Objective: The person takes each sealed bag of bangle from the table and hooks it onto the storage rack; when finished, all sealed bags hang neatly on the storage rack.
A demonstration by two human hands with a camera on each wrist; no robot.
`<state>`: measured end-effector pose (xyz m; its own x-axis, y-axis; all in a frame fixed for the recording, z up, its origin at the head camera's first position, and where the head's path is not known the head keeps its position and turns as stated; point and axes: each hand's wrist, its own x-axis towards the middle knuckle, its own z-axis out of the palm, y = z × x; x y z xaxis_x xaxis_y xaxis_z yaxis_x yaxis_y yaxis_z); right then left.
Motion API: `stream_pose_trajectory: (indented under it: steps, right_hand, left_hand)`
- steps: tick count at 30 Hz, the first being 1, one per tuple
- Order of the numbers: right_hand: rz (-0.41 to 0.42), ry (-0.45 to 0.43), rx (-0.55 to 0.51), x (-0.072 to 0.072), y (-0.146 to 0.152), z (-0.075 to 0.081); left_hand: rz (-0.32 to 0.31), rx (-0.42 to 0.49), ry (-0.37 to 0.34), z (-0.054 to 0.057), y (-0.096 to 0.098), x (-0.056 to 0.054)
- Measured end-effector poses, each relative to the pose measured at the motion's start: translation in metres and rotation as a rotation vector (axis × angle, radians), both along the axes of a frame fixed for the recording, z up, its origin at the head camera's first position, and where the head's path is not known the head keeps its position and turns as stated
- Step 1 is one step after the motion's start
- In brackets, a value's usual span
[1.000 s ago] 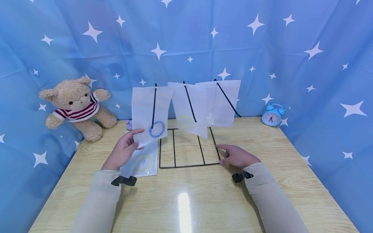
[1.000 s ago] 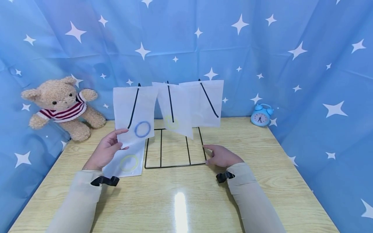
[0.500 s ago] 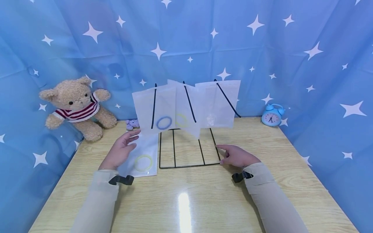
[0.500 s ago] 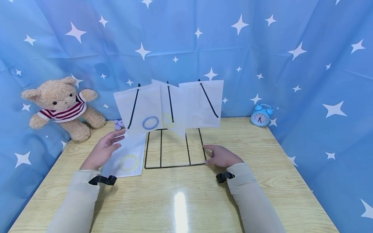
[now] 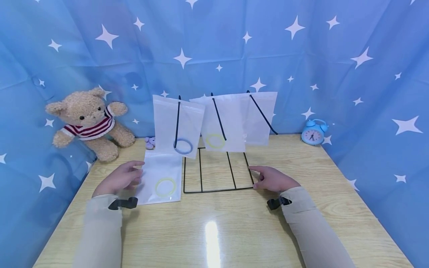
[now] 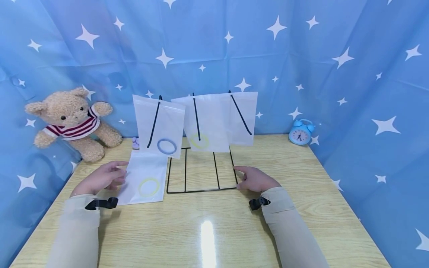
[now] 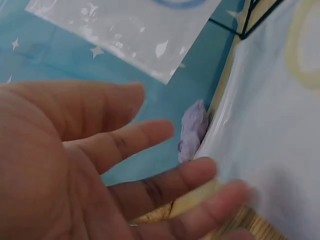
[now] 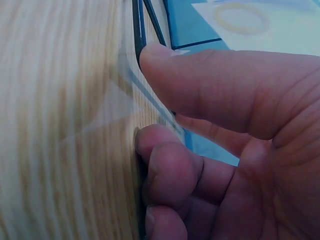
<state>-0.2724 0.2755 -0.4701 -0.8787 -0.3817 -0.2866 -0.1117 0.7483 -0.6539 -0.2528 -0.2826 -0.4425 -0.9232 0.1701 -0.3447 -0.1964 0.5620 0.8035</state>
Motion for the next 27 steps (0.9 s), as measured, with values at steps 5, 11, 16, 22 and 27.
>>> stream_pose_trajectory:
  steps: [5, 11, 16, 22, 27]
  right_hand:
    - [-0.005, -0.001, 0.015, 0.000, 0.000, 0.001]
    - [-0.009, 0.006, 0.033, -0.001, 0.000, 0.000]
    - [-0.007, 0.007, 0.032, 0.000, -0.001, 0.002]
    - [0.007, 0.003, 0.022, 0.001, -0.002, 0.004]
    - [0.007, 0.003, 0.022, 0.001, -0.003, 0.005]
  left_hand:
    - [-0.005, -0.044, -0.068, 0.003, -0.008, 0.001]
    - [0.007, -0.061, -0.076, 0.003, -0.012, 0.001]
    - [0.041, -0.013, -0.086, -0.001, -0.010, 0.001]
    - [0.071, 0.044, -0.084, -0.006, -0.004, 0.001]
    - [0.087, 0.082, -0.087, -0.009, 0.000, -0.001]
